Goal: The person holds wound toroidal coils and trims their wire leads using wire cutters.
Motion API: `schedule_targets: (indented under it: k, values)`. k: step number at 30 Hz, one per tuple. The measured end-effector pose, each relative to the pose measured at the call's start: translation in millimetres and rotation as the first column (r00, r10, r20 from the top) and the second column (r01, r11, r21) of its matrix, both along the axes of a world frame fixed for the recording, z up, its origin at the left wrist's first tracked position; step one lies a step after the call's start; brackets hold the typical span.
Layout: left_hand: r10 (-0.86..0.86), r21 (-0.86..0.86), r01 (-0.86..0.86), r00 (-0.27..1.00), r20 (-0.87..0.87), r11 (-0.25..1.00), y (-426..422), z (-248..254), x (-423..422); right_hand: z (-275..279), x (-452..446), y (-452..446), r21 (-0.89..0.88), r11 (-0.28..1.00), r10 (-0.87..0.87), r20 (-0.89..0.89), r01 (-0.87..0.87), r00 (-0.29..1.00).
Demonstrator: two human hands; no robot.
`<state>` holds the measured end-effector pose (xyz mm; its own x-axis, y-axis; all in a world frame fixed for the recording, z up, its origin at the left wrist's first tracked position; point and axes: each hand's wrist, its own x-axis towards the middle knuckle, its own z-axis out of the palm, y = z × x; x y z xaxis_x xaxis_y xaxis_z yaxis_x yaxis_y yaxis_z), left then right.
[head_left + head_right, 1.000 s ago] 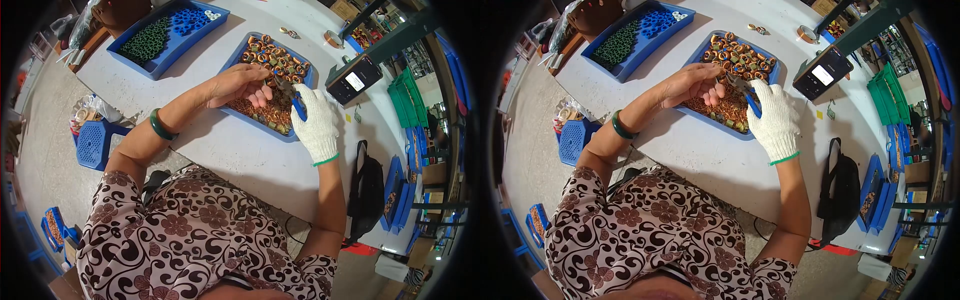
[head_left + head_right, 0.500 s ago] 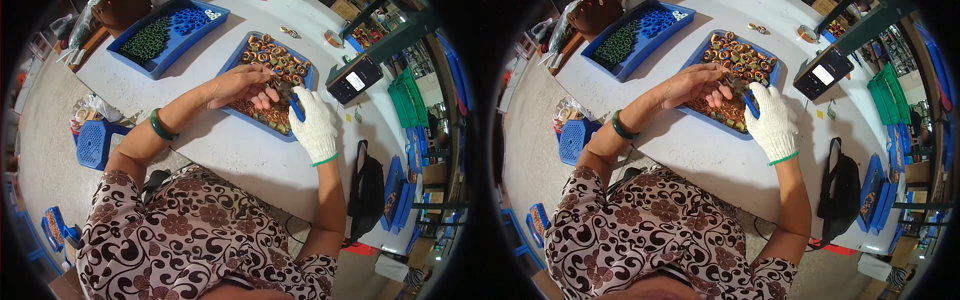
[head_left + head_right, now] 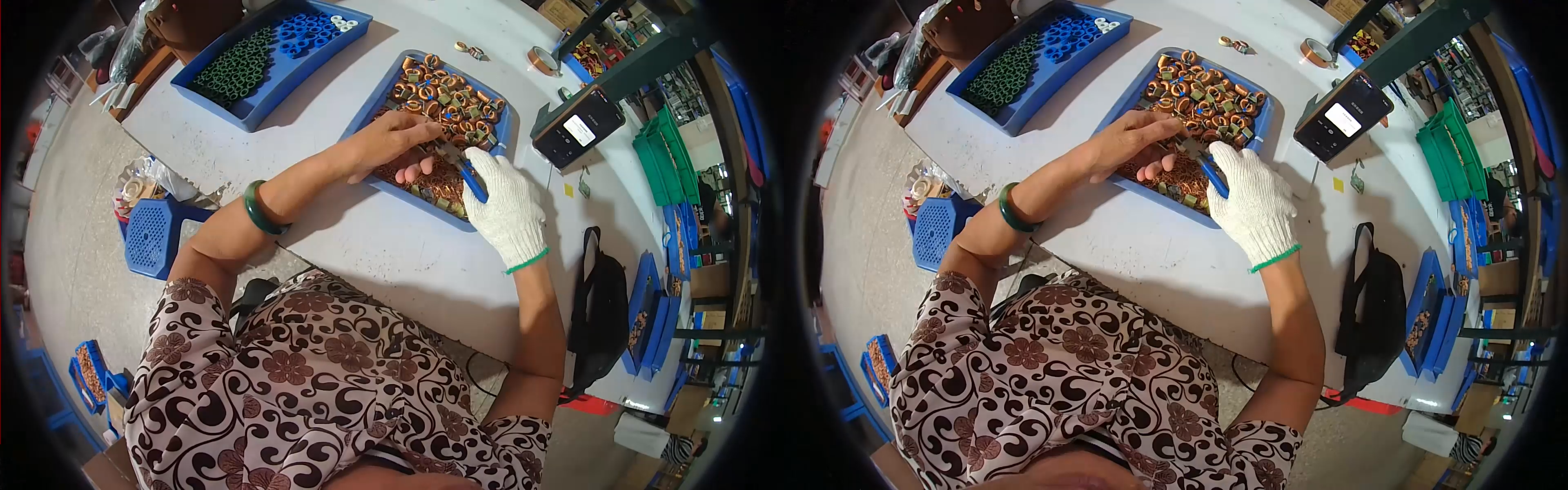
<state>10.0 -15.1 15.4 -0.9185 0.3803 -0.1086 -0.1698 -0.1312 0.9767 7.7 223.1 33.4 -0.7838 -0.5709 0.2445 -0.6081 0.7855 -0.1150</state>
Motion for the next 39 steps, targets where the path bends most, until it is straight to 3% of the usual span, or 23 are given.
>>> schedule_targets:
  k: [8,11,14,18,20,24,32,39]
  values:
    - [-0.017,-0.073,0.014,0.999,-0.049,0.997,-0.7,-6.5,-3.6,-0.9,-0.7,-1.4,0.011,1.0,-0.018,-0.029,0.018,0.999]
    - [-0.039,-0.017,0.037,0.989,-0.142,0.999,-1.2,-13.1,-5.7,-2.0,-3.4,3.0,-0.004,1.0,-0.024,-0.056,0.024,0.998]
    - [-0.018,0.032,0.022,0.991,-0.129,0.999,-1.7,-13.5,-4.9,1.4,-5.1,5.9,0.006,0.999,-0.039,-0.057,0.04,0.998]
    - [-0.023,-0.113,-0.018,0.936,-0.352,0.993,-7.5,-17.7,-10.4,13.6,-1.5,1.5,0.06,0.989,-0.13,-0.033,0.132,0.991]
    - [-0.031,-0.193,-0.068,0.883,-0.468,0.979,-6.7,-16.8,-10.3,8.2,-4.7,5.5,0.02,0.995,-0.096,-0.081,0.097,0.992]
    - [0.011,-0.142,-0.075,0.913,-0.407,0.987,-2.8,-14.1,-7.0,12.1,-3.6,5.5,-0.031,0.999,-0.021,-0.18,0.015,0.984]
    - [0.036,-0.179,-0.104,0.937,-0.347,0.978,-2.7,-13.8,-7.7,12.9,-1.8,3.8,-0.043,0.999,-0.016,-0.148,0.01,0.989]
    - [-0.01,-0.215,-0.092,0.902,-0.431,0.972,-4.2,-17.8,-10.2,8.4,-3.1,4.5,-0.083,0.997,-0.011,-0.097,0.003,0.995]
